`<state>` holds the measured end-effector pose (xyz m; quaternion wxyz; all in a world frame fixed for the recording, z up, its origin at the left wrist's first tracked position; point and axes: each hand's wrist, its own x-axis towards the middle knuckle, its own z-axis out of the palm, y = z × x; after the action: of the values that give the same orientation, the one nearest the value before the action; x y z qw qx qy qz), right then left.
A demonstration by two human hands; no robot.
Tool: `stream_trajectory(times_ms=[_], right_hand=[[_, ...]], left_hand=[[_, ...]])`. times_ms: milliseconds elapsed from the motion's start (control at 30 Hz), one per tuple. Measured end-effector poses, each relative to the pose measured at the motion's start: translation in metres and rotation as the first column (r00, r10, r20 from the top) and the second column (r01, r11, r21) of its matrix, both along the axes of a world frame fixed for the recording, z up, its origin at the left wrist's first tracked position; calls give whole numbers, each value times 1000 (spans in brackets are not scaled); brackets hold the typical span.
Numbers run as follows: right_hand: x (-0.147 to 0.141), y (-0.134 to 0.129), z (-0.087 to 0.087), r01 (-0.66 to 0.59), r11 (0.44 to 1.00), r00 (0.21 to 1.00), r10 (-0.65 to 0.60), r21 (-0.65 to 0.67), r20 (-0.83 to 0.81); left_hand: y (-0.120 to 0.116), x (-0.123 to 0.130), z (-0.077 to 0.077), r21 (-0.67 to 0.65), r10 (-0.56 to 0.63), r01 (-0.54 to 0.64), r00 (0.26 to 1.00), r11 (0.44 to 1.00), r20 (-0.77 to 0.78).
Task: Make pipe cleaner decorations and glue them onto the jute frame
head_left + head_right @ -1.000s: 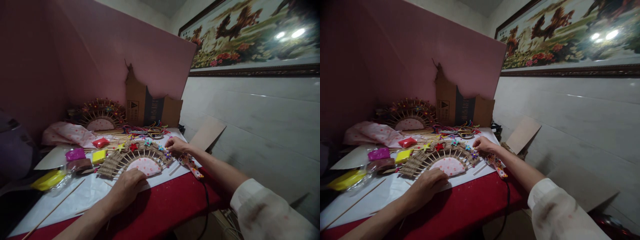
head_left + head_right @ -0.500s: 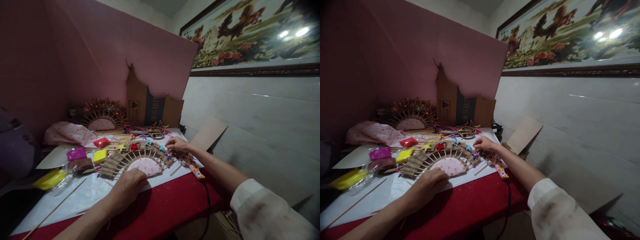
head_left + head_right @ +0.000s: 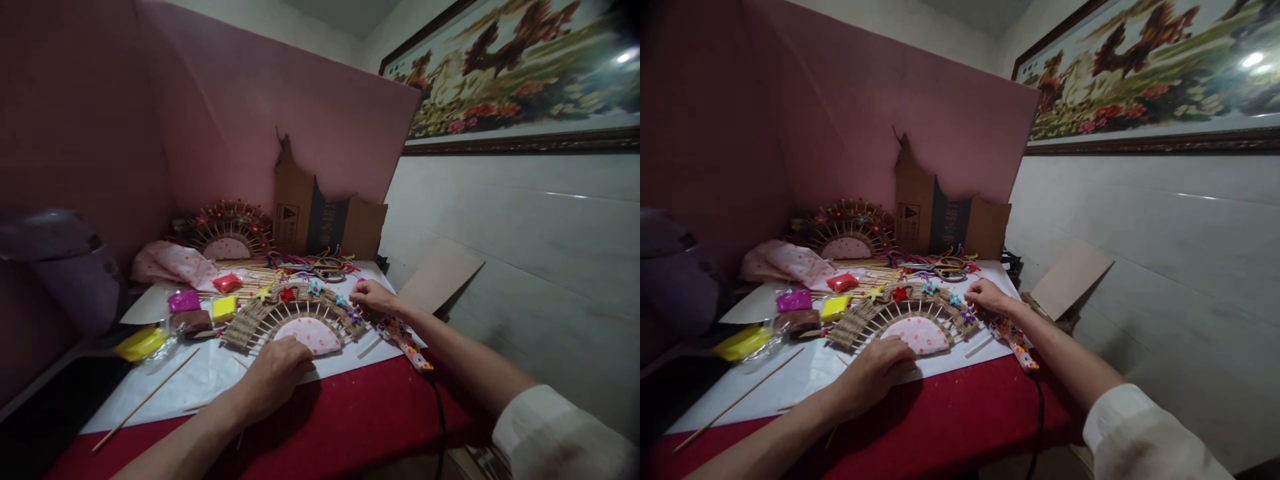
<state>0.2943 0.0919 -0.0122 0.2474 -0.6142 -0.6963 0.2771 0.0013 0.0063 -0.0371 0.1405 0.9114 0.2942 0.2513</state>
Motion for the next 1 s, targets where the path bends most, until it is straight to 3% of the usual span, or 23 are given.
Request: stream_trajectory(times_ms=[233, 400, 500, 600, 667, 767, 833, 1000], right_hand=[[-2, -7, 9, 73, 987, 994, -84, 141, 69], [-28, -23, 37, 202, 891, 972, -233, 407, 28], [-62, -41, 49, 199, 845, 977, -208, 497, -38], [-102, -61, 52, 156, 759, 983, -58, 631, -174], [-124, -72, 50, 153, 709, 977, -4, 688, -214], [-150, -85, 42, 86, 628, 982, 76, 774, -171], [-164, -89, 36, 3, 576, 986, 134, 818, -98], [-182, -90, 17, -142, 458, 979, 199, 877, 55]], left_hand=[[-2, 0, 1, 20, 14, -14, 999, 1000, 41], [2, -2, 5, 67, 42, -63, 959, 996, 279], [5, -7, 13, 37, 135, -164, 902, 986, 409], [11, -17, 24, -44, 271, -295, 799, 955, 537], [19, -27, 32, -120, 344, -355, 679, 927, 649], [32, -42, 43, -254, 474, -450, 491, 856, 731], [39, -49, 49, -302, 481, -441, 380, 845, 790], [47, -58, 56, -376, 505, -372, 358, 848, 785]])
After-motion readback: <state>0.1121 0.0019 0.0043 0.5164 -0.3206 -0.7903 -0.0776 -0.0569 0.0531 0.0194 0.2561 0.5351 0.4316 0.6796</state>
